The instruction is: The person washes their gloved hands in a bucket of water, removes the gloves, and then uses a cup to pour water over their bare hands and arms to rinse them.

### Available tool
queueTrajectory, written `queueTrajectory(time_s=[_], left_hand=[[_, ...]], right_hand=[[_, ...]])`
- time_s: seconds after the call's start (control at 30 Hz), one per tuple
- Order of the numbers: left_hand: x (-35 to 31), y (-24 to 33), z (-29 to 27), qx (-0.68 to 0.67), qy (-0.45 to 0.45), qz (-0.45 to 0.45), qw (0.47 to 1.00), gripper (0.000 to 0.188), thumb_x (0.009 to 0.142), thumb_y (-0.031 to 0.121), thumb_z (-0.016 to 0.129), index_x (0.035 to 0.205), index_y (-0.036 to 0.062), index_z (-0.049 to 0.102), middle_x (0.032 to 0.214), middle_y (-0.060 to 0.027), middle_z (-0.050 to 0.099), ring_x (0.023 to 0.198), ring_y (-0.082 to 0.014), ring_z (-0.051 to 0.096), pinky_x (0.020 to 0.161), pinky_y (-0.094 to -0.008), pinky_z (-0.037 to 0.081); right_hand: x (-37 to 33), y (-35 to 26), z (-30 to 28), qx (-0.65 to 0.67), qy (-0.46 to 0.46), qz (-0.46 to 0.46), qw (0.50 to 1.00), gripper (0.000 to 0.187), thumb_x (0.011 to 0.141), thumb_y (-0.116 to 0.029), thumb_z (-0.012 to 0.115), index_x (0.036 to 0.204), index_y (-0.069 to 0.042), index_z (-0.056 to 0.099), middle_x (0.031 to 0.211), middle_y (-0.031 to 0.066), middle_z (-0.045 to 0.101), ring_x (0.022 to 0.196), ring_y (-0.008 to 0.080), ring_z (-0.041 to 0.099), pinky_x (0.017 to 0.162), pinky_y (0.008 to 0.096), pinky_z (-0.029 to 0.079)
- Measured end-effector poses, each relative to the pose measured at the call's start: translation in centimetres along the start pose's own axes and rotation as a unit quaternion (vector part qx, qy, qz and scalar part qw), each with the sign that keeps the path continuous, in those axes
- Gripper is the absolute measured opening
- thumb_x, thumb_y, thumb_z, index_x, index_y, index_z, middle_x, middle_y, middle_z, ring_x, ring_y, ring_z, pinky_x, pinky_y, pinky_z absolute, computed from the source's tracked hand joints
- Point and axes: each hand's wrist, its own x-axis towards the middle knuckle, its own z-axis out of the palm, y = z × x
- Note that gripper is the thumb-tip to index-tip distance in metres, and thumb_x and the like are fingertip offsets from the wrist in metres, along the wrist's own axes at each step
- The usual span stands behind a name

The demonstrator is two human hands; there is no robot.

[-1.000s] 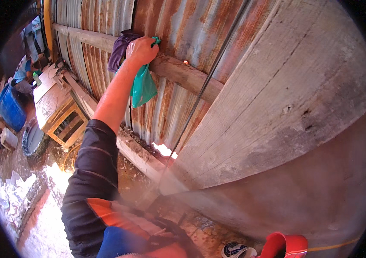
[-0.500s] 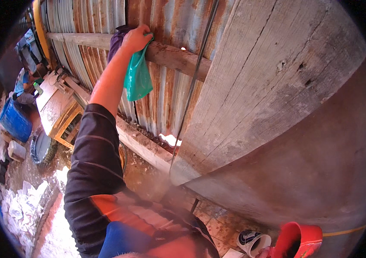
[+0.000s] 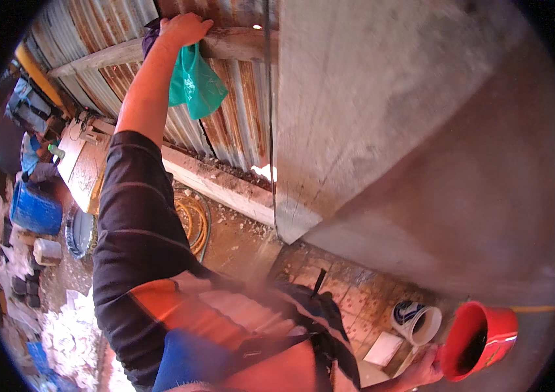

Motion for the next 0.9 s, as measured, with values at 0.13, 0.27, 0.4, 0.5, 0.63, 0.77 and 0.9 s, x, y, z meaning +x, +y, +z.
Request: queueTrajectory(time_s=[0.13, 0.27, 0.4, 0.5, 0.63, 0.77, 0.9], left_hand=[[0.4, -0.6, 0.1, 0.055, 0.007, -0.018, 0.998, 0.058, 0.089, 0.058, 0.039, 0.122, 0.0153, 0.06, 0.129, -0.0119, 0.055, 0.124, -0.0294, 0.047, 0.103, -0.0582, 0.025], [-0.7, -1.0, -0.5, 0.105, 0.062, 0.034, 0.992, 0.061, 0.088, 0.062, 0.038, 0.115, 0.0144, 0.065, 0.129, -0.0133, 0.054, 0.123, -0.0297, 0.047, 0.105, -0.0607, 0.019], [1.3, 1.5, 1.8, -0.011, 0.208, 0.053, 0.977, 0.058, 0.086, 0.061, 0.039, 0.113, 0.0175, 0.065, 0.121, -0.0155, 0.059, 0.115, -0.03, 0.054, 0.101, -0.0571, 0.026], [4.2, -1.3, 6.3, -0.007, 0.198, 0.121, 0.973, 0.055, 0.088, 0.057, 0.039, 0.12, 0.0175, 0.058, 0.126, -0.0135, 0.055, 0.118, -0.0304, 0.05, 0.102, -0.0554, 0.028], [10.8, -7.9, 8.2, 0.123, 0.174, 0.16, 0.964, 0.053, 0.09, 0.051, 0.039, 0.129, 0.0175, 0.05, 0.133, -0.0108, 0.05, 0.123, -0.031, 0.045, 0.103, -0.0532, 0.03], [12.8, -9.4, 9.4, 0.241, 0.167, 0.179, 0.939, 0.053, 0.093, 0.045, 0.039, 0.138, 0.0175, 0.041, 0.14, -0.008, 0.044, 0.128, -0.0315, 0.039, 0.104, -0.0509, 0.031], [9.5, -11.1, 12.1, 0.087, 0.261, 0.04, 0.961, 0.06, 0.087, 0.058, 0.04, 0.138, 0.0244, 0.042, 0.144, -0.0086, 0.036, 0.131, -0.0381, 0.03, 0.1, -0.0641, 0.023]], right_hand=[[-1.4, 2.0, -2.1, 0.004, 0.017, 0.004, 1.0, 0.007, 0.085, -0.004, 0.059, 0.088, 0.001, 0.055, 0.06, 0.0, 0.046, 0.046, 0.0046, 0.035, 0.04, 0.0209, 0.024], [-3.2, 3.0, -3.1, 0.022, 0.041, 0.021, 0.999, 0.008, 0.084, -0.002, 0.06, 0.09, 0.001, 0.054, 0.062, 0.0001, 0.048, 0.048, 0.0046, 0.037, 0.041, 0.0203, 0.026], [-4.0, 2.8, -5.8, 0.001, 0.115, 0.045, 0.992, 0.011, 0.083, -0.002, 0.061, 0.092, 0.0, 0.055, 0.064, -0.0001, 0.05, 0.049, 0.0043, 0.039, 0.041, 0.0201, 0.029], [-4.4, 3.9, -7.4, -0.049, 0.1, 0.051, 0.993, 0.005, 0.082, -0.006, 0.065, 0.079, -0.004, 0.062, 0.058, -0.0053, 0.047, 0.048, 0.0041, 0.038, 0.043, 0.0195, 0.026], [-6.0, 6.1, -8.3, -0.017, 0.143, 0.061, 0.988, 0.011, 0.08, -0.001, 0.066, 0.09, -0.002, 0.06, 0.07, -0.0013, 0.055, 0.055, 0.0061, 0.046, 0.048, 0.021, 0.034], [-7.6, 8.8, -13.1, 0.024, 0.192, 0.161, 0.968, 0.018, 0.08, -0.005, 0.065, 0.096, -0.003, 0.057, 0.075, 0.0025, 0.059, 0.054, 0.0083, 0.052, 0.046, 0.0217, 0.04], [-8.4, 13.8, -15.3, 0.042, 0.236, 0.289, 0.927, 0.017, 0.081, -0.008, 0.062, 0.095, -0.003, 0.054, 0.077, 0.0048, 0.06, 0.054, 0.0098, 0.053, 0.045, 0.0224, 0.043]])
